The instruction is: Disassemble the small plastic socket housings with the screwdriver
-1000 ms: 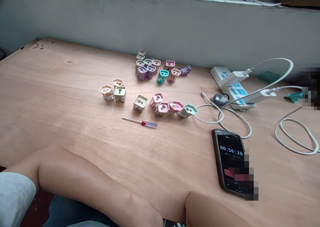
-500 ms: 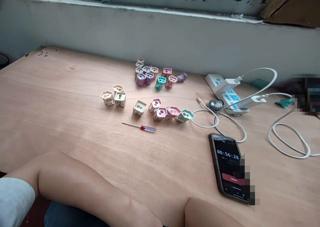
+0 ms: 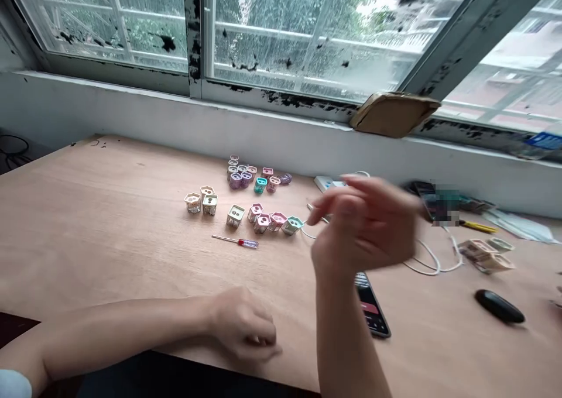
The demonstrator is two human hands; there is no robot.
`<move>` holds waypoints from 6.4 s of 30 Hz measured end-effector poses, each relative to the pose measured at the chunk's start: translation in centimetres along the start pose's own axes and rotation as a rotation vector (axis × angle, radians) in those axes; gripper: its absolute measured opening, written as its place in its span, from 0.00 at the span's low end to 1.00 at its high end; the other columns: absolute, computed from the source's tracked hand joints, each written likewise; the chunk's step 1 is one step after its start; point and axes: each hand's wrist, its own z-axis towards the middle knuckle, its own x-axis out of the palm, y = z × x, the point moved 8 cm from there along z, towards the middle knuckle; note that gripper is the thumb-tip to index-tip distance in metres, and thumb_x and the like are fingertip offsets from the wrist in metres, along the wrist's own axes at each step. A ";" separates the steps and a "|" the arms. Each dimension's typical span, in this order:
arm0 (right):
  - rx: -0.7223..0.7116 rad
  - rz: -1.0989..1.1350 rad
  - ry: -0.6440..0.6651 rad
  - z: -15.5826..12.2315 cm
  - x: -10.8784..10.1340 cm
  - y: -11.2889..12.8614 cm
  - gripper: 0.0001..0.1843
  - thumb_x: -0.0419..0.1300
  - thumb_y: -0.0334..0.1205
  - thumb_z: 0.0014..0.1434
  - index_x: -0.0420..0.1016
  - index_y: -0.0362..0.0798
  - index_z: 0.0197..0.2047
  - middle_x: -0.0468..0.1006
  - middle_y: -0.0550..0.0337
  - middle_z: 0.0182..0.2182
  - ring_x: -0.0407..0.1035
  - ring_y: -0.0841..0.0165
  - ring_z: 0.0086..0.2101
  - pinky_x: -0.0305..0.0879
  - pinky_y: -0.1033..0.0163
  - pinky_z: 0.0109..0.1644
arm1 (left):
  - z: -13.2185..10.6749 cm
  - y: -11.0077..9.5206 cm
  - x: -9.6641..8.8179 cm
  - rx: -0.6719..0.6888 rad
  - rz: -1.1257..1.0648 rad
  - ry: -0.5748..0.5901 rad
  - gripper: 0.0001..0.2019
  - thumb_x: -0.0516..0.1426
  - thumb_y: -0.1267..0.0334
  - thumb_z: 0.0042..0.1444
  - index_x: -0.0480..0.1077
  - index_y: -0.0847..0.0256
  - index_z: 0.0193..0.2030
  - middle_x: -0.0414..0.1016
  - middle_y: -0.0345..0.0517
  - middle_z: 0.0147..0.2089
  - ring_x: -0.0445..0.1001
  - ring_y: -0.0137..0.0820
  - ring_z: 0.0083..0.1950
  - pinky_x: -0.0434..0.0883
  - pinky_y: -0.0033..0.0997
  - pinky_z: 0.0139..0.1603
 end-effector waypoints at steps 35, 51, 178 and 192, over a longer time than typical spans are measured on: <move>0.387 -0.488 0.631 -14.5 2.8 -10.8 0.31 0.51 0.60 0.68 0.71 0.49 0.21 0.67 0.62 0.15 0.60 0.69 0.17 0.55 0.63 0.25 | -14.1 16.9 -21.7 -0.800 0.497 -0.420 0.13 0.54 0.62 0.64 0.78 0.56 0.49 0.76 0.37 0.24 0.70 0.28 0.25 0.61 0.26 0.30; 0.419 -0.352 0.993 -16.8 6.8 -9.6 0.23 0.52 0.54 0.68 0.76 0.49 0.29 0.79 0.57 0.25 0.71 0.65 0.25 0.60 0.63 0.31 | -11.0 16.8 -18.5 -0.848 0.603 -0.163 0.28 0.57 0.56 0.64 0.60 0.52 0.70 0.81 0.44 0.34 0.80 0.40 0.35 0.68 0.29 0.35; 0.552 -0.292 1.109 -12.2 3.2 -8.0 0.06 0.60 0.44 0.62 0.72 0.52 0.39 0.77 0.59 0.35 0.70 0.63 0.33 0.65 0.61 0.35 | -10.8 15.0 -16.0 -0.697 -0.488 -0.542 0.21 0.67 0.55 0.54 0.69 0.60 0.51 0.76 0.50 0.47 0.77 0.35 0.46 0.75 0.31 0.43; 0.207 -0.647 1.056 -15.9 8.7 -2.5 0.07 0.54 0.33 0.69 0.72 0.46 0.48 0.79 0.53 0.45 0.77 0.64 0.34 0.63 0.64 0.29 | -10.8 15.0 -15.9 -0.703 -0.504 -0.542 0.21 0.67 0.55 0.55 0.69 0.59 0.52 0.75 0.49 0.47 0.76 0.35 0.47 0.74 0.32 0.45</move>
